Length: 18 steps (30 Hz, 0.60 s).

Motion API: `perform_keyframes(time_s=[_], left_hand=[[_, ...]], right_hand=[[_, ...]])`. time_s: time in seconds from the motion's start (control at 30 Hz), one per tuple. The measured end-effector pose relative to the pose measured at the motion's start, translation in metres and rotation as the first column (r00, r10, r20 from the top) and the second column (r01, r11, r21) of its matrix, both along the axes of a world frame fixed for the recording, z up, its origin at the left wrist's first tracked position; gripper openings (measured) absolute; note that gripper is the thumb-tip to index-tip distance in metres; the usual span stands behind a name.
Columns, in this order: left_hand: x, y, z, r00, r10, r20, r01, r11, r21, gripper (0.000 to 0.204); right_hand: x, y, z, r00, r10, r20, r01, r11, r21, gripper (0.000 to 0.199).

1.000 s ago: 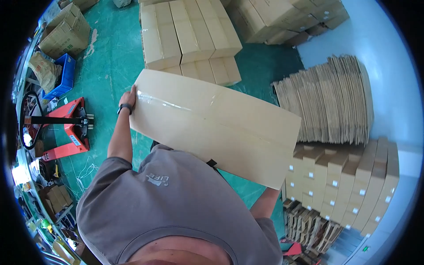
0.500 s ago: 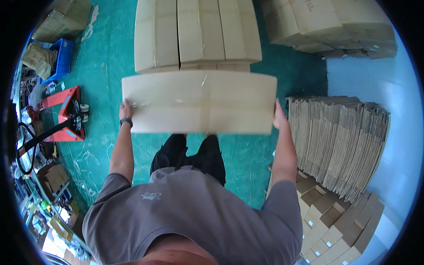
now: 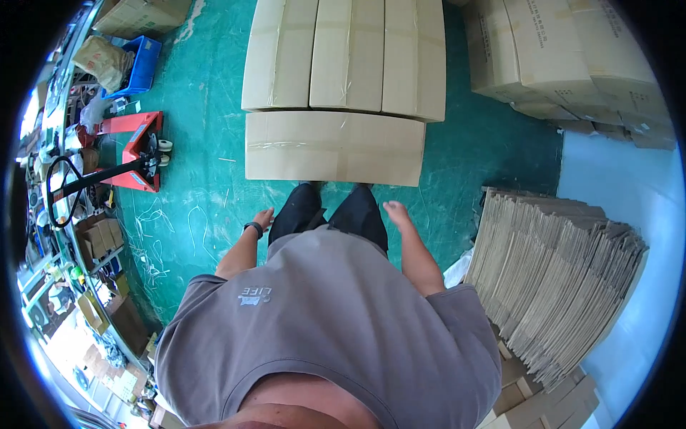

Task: Pack items into cardboard boxes and seal them with packing tape.

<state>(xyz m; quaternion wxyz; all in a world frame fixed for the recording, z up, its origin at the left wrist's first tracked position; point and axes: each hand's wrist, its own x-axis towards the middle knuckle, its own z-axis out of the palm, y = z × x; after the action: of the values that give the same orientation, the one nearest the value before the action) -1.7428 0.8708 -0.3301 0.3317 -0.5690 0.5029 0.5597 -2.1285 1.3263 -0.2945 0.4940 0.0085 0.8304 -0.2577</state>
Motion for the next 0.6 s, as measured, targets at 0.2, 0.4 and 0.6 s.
perform_keyframes(time_s=[0.2,0.4,0.6], left_hand=[[-0.018,0.024,0.018,0.966,0.104,-0.235,-0.159,0.96,-0.229,0.062],[-0.051,-0.003,0.06,0.94,-0.01,-0.342,-0.179,0.838,-0.515,0.072],[0.034,0.06,0.12,0.86,0.237,-0.451,-0.459,0.747,-0.482,0.069]], right_hand=[[0.01,0.116,-0.074,0.918,-0.165,0.362,0.216,0.971,-0.104,0.052],[-0.051,0.022,-0.004,0.987,0.056,0.154,-0.043,0.995,-0.09,0.048],[-0.067,-0.046,0.113,0.979,0.088,0.183,-0.075,0.994,-0.076,0.045]])
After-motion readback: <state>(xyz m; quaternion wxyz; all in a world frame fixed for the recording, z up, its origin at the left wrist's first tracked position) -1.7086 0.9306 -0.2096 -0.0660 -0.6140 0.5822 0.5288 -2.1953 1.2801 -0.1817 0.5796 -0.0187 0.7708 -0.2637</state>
